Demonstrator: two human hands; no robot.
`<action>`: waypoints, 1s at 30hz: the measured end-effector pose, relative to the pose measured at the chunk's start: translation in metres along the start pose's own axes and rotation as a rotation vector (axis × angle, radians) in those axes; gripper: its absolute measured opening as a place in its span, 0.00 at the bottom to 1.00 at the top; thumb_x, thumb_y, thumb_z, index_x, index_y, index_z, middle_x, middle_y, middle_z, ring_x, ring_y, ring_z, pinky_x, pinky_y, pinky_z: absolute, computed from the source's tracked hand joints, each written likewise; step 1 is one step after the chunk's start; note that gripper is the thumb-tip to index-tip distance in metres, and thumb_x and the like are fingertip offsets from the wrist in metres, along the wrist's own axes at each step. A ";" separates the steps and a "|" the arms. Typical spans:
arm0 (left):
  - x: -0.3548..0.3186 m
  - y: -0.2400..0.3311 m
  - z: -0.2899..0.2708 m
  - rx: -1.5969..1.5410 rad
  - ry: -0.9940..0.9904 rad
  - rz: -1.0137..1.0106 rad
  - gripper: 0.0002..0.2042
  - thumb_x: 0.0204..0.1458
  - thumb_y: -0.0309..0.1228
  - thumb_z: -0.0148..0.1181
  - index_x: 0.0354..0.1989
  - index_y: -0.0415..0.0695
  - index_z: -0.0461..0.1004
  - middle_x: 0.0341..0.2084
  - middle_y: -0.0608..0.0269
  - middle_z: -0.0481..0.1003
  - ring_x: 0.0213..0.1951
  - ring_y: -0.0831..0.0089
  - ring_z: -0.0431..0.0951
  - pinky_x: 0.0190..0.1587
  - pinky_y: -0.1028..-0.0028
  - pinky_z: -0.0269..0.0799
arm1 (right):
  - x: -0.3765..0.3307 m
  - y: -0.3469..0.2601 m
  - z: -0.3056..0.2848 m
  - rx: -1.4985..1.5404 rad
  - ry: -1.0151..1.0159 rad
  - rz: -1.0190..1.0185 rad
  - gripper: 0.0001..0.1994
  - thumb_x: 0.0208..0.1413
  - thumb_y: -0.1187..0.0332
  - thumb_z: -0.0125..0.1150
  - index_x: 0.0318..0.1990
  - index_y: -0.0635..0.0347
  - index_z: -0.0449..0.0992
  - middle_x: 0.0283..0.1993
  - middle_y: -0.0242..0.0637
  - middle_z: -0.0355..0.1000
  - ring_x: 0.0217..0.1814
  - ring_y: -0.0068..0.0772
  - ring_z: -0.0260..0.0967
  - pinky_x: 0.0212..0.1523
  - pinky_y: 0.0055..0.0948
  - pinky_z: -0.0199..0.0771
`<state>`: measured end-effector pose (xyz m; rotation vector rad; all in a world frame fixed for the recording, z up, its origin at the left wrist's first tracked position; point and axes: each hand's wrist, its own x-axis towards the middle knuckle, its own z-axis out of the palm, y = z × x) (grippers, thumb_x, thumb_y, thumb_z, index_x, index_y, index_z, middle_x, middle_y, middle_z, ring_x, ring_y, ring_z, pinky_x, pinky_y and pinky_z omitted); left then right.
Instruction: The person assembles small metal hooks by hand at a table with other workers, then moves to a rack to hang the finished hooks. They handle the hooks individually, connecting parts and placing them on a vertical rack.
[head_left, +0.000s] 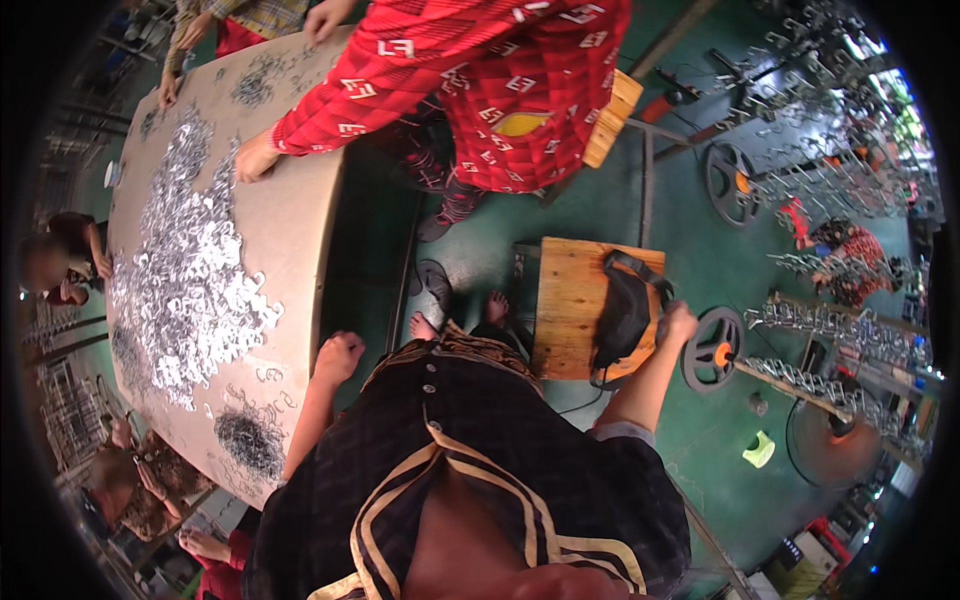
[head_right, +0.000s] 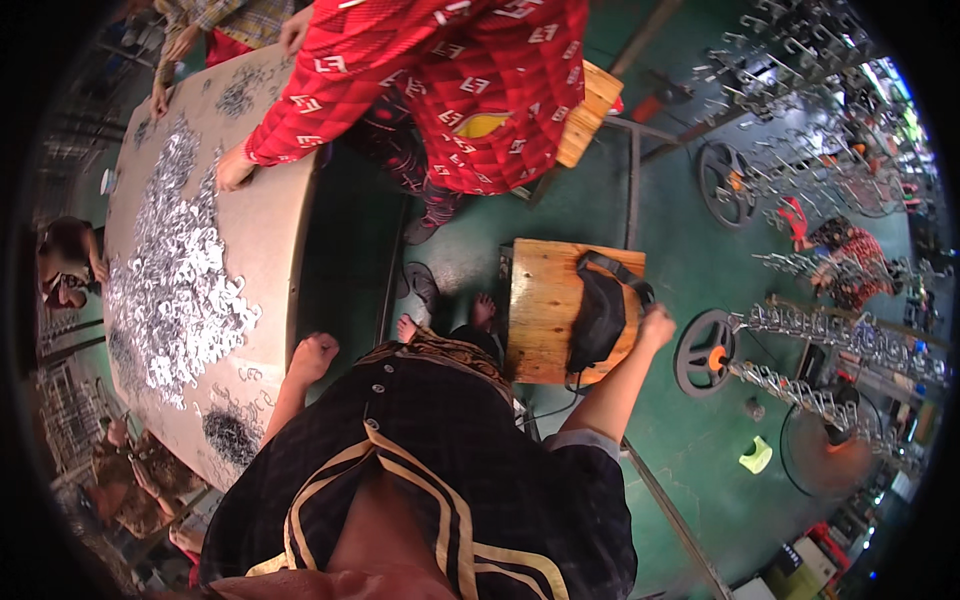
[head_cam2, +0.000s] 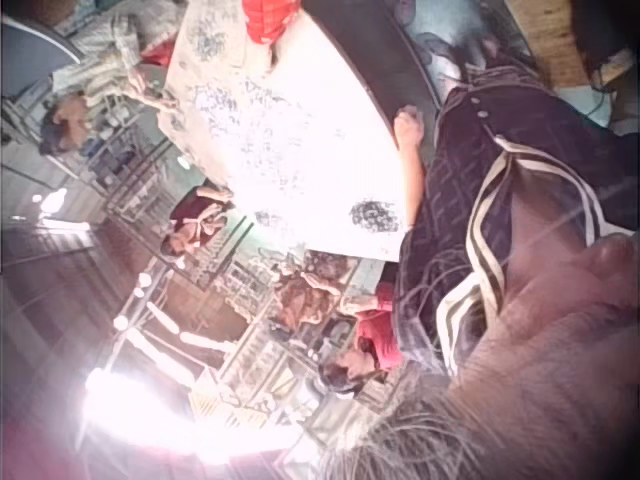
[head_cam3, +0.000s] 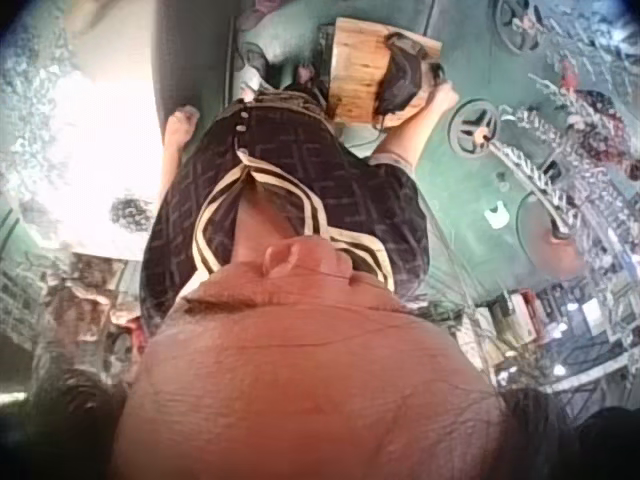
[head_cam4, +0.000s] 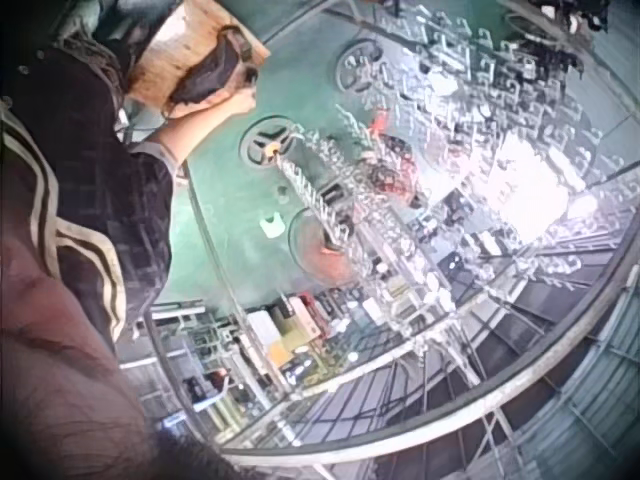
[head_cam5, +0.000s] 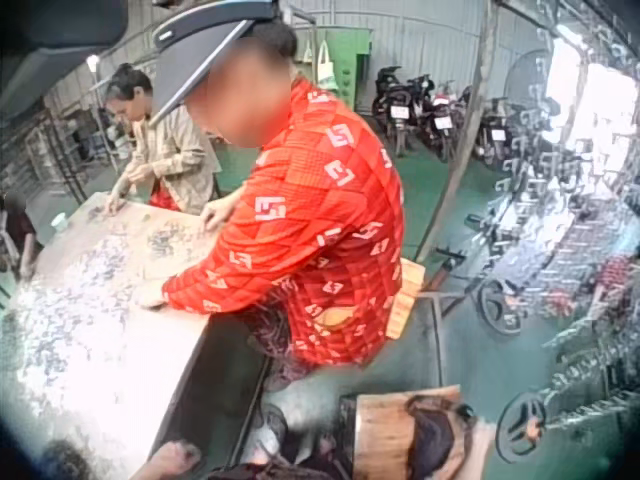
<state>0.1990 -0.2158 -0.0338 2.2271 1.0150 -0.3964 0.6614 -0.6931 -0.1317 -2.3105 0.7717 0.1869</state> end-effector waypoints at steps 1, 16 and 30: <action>-0.004 -0.004 0.003 0.004 -0.004 -0.026 0.06 0.45 0.31 0.57 0.28 0.43 0.76 0.30 0.49 0.74 0.35 0.53 0.75 0.41 0.62 0.71 | 0.003 0.015 0.007 0.117 -0.265 0.179 0.19 0.50 0.55 0.52 0.29 0.65 0.76 0.22 0.38 0.72 0.22 0.34 0.68 0.26 0.33 0.66; -0.034 -0.045 0.027 -0.022 -0.015 -0.246 0.10 0.44 0.35 0.58 0.30 0.41 0.77 0.27 0.50 0.77 0.35 0.57 0.78 0.39 0.65 0.73 | 0.084 0.048 0.047 1.622 0.042 1.007 0.30 0.53 0.52 0.53 0.56 0.68 0.60 0.55 0.49 0.63 0.49 0.51 0.67 0.45 0.50 0.71; -0.071 -0.079 0.054 0.019 -0.069 -0.362 0.10 0.44 0.35 0.60 0.30 0.40 0.77 0.27 0.52 0.77 0.34 0.62 0.79 0.38 0.68 0.73 | 0.074 0.063 0.036 0.638 -0.004 0.669 0.45 0.51 0.32 0.32 0.67 0.58 0.40 0.71 0.41 0.36 0.72 0.45 0.32 0.65 0.55 0.35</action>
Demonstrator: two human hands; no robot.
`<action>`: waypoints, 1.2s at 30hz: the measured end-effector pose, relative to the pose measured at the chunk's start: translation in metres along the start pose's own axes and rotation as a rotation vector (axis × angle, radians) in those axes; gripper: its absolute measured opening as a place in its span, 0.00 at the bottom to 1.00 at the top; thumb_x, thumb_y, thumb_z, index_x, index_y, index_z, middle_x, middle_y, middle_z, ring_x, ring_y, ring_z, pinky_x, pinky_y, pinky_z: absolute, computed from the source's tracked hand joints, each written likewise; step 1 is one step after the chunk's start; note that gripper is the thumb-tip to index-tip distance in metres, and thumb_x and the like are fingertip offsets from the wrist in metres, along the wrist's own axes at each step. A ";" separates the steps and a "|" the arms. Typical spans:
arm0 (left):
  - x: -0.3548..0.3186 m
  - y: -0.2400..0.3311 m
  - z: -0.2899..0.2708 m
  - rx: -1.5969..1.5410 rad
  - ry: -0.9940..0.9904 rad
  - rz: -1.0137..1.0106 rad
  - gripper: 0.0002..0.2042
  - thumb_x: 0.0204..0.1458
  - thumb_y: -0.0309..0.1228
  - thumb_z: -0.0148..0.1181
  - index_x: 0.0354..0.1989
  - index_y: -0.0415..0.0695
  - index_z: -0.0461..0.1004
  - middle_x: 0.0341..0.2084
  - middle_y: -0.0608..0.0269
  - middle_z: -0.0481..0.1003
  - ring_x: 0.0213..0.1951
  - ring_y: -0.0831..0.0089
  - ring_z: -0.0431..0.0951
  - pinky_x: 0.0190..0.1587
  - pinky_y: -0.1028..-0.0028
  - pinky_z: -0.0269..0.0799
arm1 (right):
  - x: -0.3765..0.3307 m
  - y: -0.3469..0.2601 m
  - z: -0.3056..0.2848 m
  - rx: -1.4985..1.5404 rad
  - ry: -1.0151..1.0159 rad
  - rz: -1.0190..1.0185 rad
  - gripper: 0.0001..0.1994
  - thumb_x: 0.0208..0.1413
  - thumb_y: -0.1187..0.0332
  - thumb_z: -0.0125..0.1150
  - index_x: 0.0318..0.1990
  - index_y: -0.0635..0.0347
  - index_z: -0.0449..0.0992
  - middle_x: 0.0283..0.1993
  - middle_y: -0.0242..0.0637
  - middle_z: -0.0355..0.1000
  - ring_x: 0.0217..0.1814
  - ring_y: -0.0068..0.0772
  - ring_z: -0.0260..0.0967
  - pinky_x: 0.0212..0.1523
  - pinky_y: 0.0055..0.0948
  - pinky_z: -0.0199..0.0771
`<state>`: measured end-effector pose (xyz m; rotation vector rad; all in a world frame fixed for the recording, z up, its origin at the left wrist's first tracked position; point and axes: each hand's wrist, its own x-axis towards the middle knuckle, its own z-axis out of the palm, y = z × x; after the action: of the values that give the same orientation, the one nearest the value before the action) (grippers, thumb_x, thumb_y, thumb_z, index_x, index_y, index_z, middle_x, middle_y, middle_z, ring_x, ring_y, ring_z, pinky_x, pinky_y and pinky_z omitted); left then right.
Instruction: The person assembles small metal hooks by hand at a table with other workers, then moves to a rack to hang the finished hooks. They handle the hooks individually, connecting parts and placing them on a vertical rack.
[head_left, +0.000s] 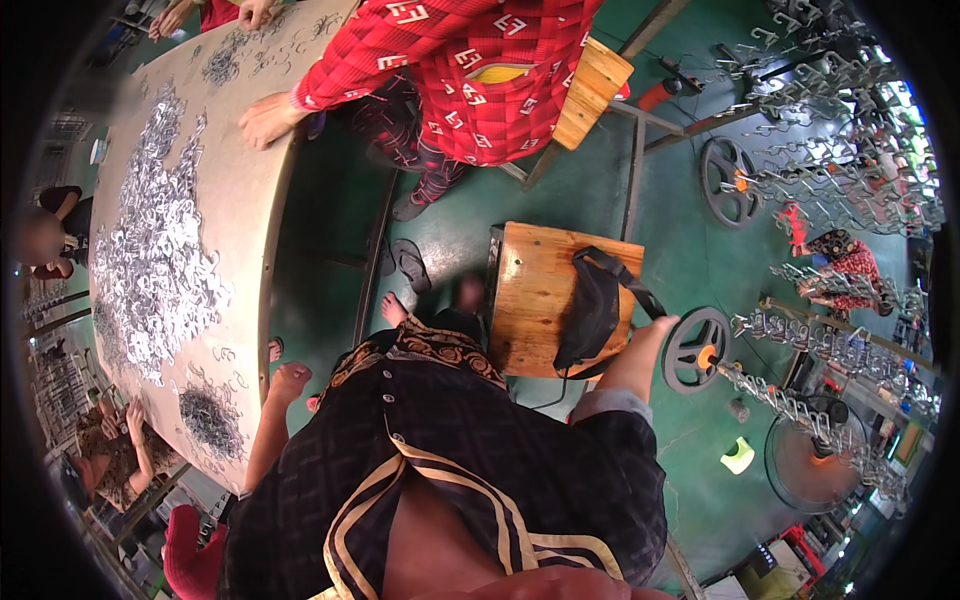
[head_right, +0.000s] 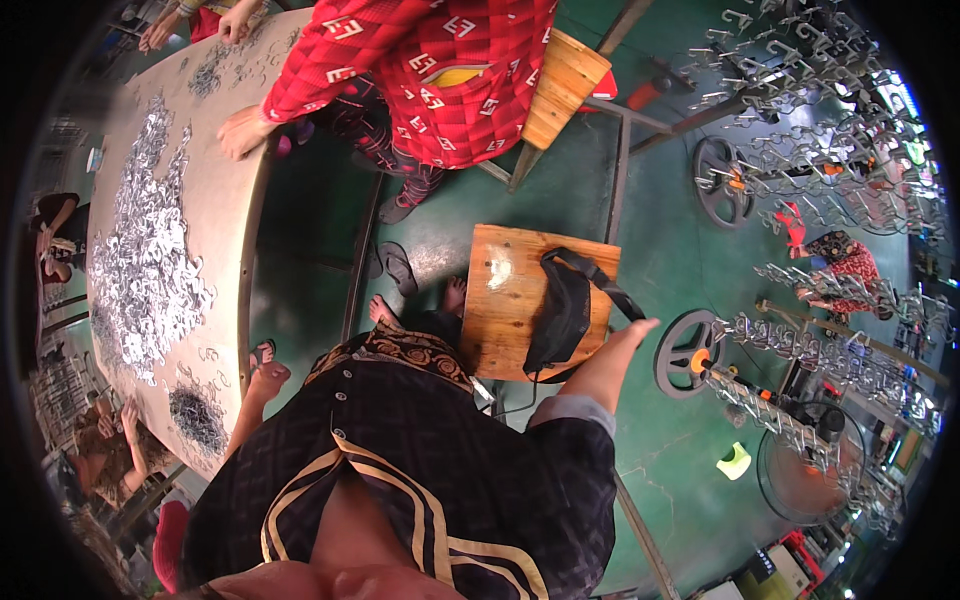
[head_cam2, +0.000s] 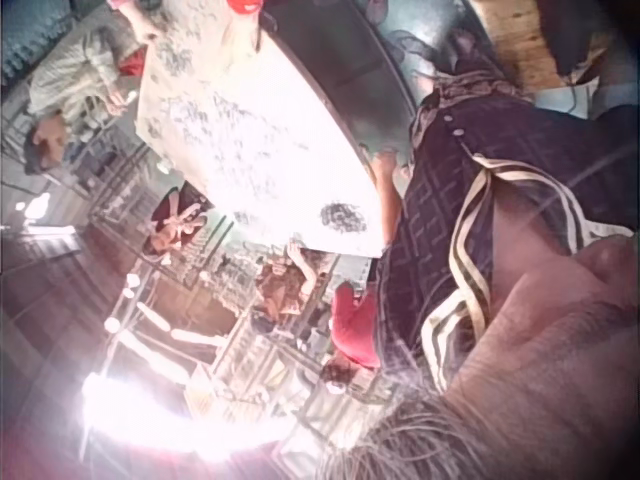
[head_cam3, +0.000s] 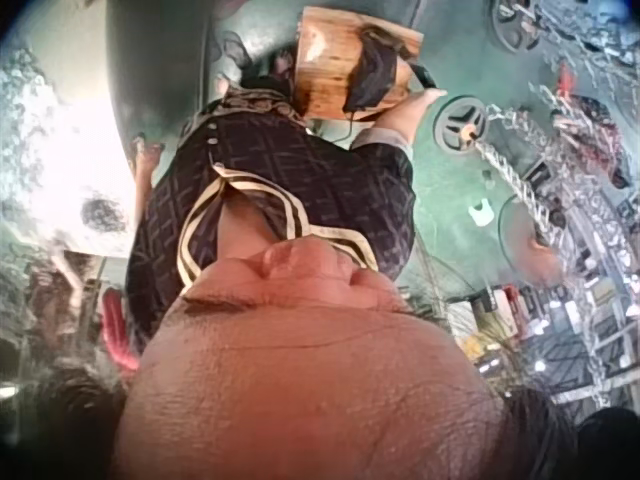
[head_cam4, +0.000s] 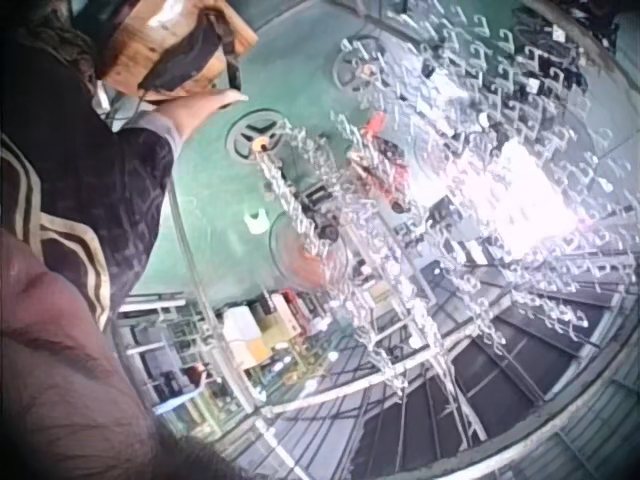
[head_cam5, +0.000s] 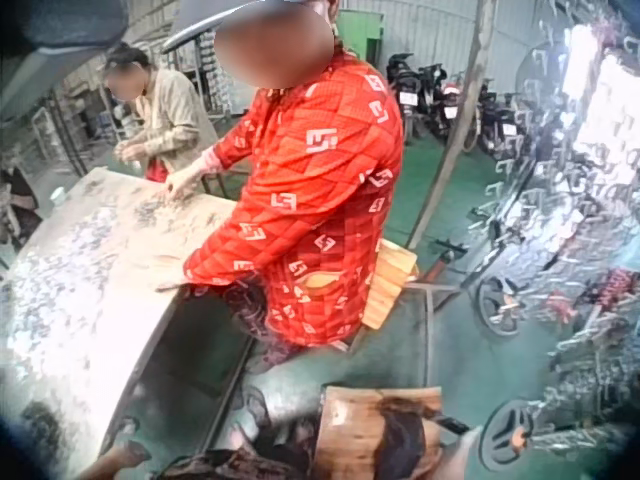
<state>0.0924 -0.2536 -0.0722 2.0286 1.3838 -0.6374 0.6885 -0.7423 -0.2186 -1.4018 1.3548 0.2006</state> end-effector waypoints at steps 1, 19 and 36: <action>0.000 0.005 -0.001 -0.007 0.012 0.012 0.10 0.44 0.35 0.60 0.30 0.40 0.77 0.27 0.53 0.77 0.34 0.62 0.79 0.38 0.68 0.73 | -0.088 -0.030 0.006 0.304 0.020 -0.078 0.44 0.51 0.33 0.34 0.67 0.56 0.42 0.71 0.39 0.36 0.71 0.45 0.35 0.64 0.58 0.37; 0.018 0.033 -0.013 -0.022 -0.064 0.195 0.10 0.42 0.36 0.56 0.29 0.46 0.78 0.27 0.51 0.77 0.34 0.57 0.78 0.41 0.65 0.73 | -0.401 -0.046 -0.055 1.018 -0.510 -0.528 0.30 0.50 0.51 0.50 0.57 0.61 0.60 0.59 0.54 0.61 0.64 0.53 0.54 0.62 0.47 0.51; -0.009 0.039 -0.072 -0.192 0.098 0.790 0.07 0.45 0.31 0.60 0.33 0.45 0.76 0.32 0.57 0.74 0.36 0.57 0.75 0.40 0.66 0.71 | -0.549 -0.058 -0.156 0.745 0.230 -2.400 0.36 0.60 0.43 0.24 0.57 0.72 0.60 0.46 0.58 0.69 0.42 0.48 0.72 0.49 0.37 0.69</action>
<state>0.1295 -0.2196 -0.0068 2.2241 0.5569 -0.0521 0.4701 -0.5541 0.2777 -1.4189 -0.7493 -1.7808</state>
